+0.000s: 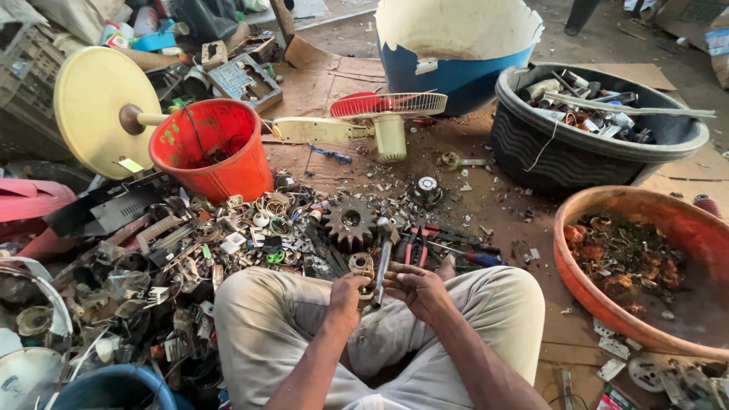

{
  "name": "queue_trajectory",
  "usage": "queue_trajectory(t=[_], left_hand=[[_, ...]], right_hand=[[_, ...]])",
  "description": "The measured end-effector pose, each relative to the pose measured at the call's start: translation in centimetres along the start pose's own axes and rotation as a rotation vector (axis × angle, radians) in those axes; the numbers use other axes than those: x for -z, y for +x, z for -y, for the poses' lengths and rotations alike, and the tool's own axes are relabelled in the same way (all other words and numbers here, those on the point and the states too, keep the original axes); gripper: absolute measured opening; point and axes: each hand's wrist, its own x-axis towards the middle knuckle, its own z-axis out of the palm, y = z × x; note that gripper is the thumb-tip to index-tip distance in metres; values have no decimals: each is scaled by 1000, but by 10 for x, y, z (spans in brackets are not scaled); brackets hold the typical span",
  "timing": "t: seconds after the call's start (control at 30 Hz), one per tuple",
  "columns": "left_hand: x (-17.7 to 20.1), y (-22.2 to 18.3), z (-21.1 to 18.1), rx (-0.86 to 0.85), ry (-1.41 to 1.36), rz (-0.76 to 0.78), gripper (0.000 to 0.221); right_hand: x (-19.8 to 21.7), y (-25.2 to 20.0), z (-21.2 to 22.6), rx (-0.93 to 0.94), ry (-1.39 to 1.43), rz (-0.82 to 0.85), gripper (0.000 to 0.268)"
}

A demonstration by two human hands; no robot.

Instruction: The person sits on the floor and uses a hammer to repeatedly strike a metal gear-like component, likely to separate parts or extract materials. The person handles the component with both hands, repositioning it between strikes.

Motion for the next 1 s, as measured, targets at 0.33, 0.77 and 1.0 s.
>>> queue_trajectory(t=[0.33, 0.77, 1.0], left_hand=[[-14, -16, -7, -20, -9, 41, 12], [-18, -20, -10, -106, -21, 51, 12], [9, -2, -1, -283, 335, 38, 22]], right_hand=[[-9, -4, 4, -1, 29, -17, 43], [-10, -8, 15, 54, 156, -39, 48], [67, -14, 130, 484, 273, -128, 56]])
